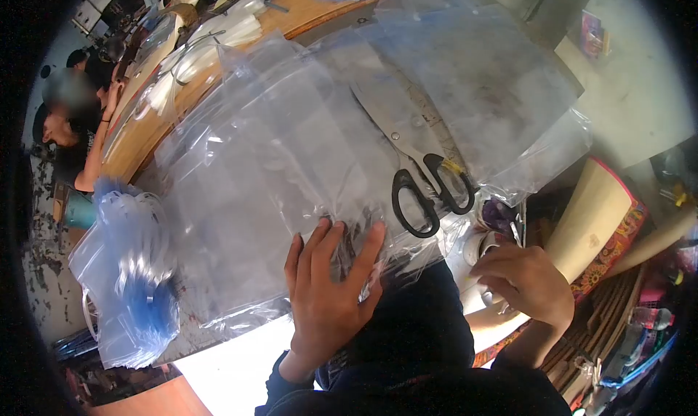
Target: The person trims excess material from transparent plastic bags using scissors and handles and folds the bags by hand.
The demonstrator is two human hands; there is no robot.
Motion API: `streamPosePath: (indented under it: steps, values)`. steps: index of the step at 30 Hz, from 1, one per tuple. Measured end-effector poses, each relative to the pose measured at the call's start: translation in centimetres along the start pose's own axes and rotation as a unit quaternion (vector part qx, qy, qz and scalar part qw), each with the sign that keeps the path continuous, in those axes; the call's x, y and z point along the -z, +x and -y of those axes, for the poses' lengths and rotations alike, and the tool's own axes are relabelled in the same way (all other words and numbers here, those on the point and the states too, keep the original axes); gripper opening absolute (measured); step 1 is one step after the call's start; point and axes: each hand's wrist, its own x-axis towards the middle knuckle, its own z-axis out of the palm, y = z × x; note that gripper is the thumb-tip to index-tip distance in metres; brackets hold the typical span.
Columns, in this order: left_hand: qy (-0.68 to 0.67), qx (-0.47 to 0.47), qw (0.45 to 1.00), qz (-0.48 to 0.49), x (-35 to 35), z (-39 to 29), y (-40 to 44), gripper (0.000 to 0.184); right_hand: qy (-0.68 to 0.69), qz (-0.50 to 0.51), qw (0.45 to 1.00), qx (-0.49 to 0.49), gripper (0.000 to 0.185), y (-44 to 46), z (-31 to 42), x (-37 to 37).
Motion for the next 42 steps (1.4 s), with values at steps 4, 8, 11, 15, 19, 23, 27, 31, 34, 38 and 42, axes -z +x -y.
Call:
streamPosePath:
  steps: [4,8,11,15,19,23,27,31,34,38,42]
  values:
    - [0.007,0.0,1.0,-0.001,-0.1,-0.1,-0.1,0.057,-0.118,-0.185,0.974,-0.062,0.013,0.8,0.6,-0.8]
    - [0.013,-0.004,1.0,-0.011,-0.3,0.0,-0.2,0.058,-0.193,-0.336,0.921,-0.041,0.029,5.9,3.0,-3.0]
    - [0.015,-0.004,1.0,-0.02,-0.5,0.2,-0.4,0.059,-0.285,-0.302,0.906,-0.09,0.031,8.1,3.7,-4.5]
    - [0.017,-0.006,0.999,-0.04,-0.7,0.3,-0.6,0.053,-0.311,-0.279,0.9,-0.125,0.035,8.4,3.1,-4.5]
    - [0.033,-0.009,0.998,-0.058,-1.2,0.3,-0.8,0.049,-0.289,-0.268,0.915,-0.086,0.044,7.9,3.1,-4.2]
    - [0.043,-0.02,0.996,-0.082,-1.3,0.4,-0.7,0.047,-0.267,-0.277,0.919,-0.085,0.044,8.0,2.0,-3.1]
    - [0.021,0.008,0.998,-0.066,-0.8,0.0,-0.5,0.046,0.178,-0.249,0.949,-0.078,0.036,6.7,-0.3,0.2]
    - [0.019,0.021,0.997,-0.073,-1.0,-0.1,-0.6,0.047,0.379,-0.335,0.863,-0.017,0.042,4.3,-1.3,-1.5]
    - [0.011,0.022,0.997,-0.069,-0.8,-0.1,-0.4,0.046,0.368,-0.371,0.85,-0.061,0.078,2.3,-0.5,-3.5]
    - [0.007,0.012,0.997,-0.07,-1.0,-0.5,-0.3,0.048,0.362,-0.355,0.851,-0.135,0.086,0.6,0.2,-5.8]
    - [0.03,0.005,0.996,-0.09,-1.8,-0.8,-0.4,0.053,0.417,-0.172,0.881,-0.144,0.056,-0.7,0.4,-6.3]
